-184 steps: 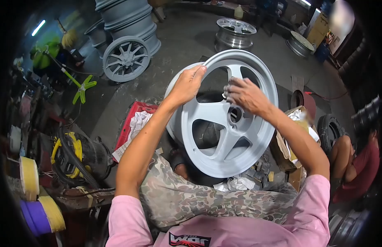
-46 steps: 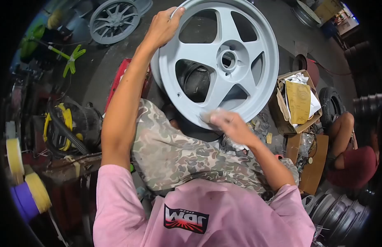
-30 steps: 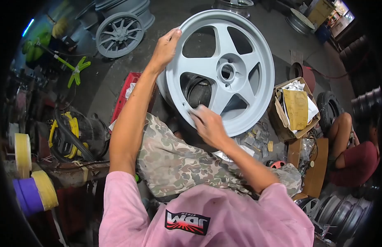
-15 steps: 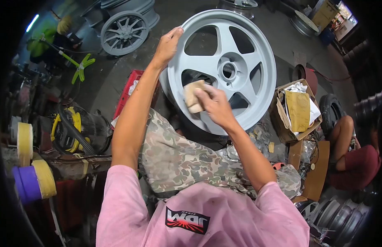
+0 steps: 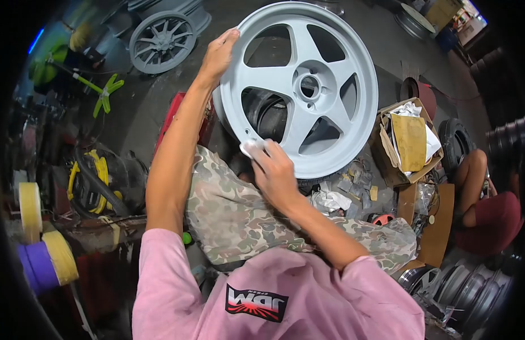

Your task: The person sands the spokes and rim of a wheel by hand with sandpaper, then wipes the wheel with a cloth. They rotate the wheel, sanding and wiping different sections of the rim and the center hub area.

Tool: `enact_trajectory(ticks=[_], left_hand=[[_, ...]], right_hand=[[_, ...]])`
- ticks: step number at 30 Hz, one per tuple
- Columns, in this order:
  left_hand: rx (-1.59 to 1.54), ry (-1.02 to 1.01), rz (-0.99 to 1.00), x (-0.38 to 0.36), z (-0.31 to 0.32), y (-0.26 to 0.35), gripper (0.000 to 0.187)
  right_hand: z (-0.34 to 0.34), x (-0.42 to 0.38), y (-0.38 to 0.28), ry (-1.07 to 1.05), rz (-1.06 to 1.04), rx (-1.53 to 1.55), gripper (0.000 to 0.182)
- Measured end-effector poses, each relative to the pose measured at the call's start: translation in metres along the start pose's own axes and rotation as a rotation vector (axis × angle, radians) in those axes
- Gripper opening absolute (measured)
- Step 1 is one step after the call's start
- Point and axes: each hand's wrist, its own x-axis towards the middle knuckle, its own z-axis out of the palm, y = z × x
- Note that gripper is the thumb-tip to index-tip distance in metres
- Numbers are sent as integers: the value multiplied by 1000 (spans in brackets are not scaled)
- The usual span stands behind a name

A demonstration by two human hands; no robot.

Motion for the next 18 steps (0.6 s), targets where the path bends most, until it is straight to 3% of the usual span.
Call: enact_trajectory(ticks=[2, 6, 9, 11, 13, 15, 18], left_hand=[[-30, -10, -17, 2, 3, 5, 48], [-72, -84, -8, 4, -4, -12, 48], [-30, -52, 18, 8, -1, -5, 48], [-57, -23, -15, 0, 0, 2, 48], [-56, -54, 0, -1, -3, 1, 48], [20, -12, 4, -5, 1, 9, 47], [-28, -42, -19, 2, -1, -1, 46]], right_hand=[[-33, -40, 39, -106, -83, -11, 38], [-127, -87, 117, -258, -2, -230, 39], [-78, -85, 104, -150, -83, -87, 36], [-34, -47, 45, -62, -30, 55, 36], [-4, -17, 30, 24, 11, 205, 36], [-25, -32, 39, -36, 79, 188, 38], [-84, -76, 103, -177, -34, -37, 39]])
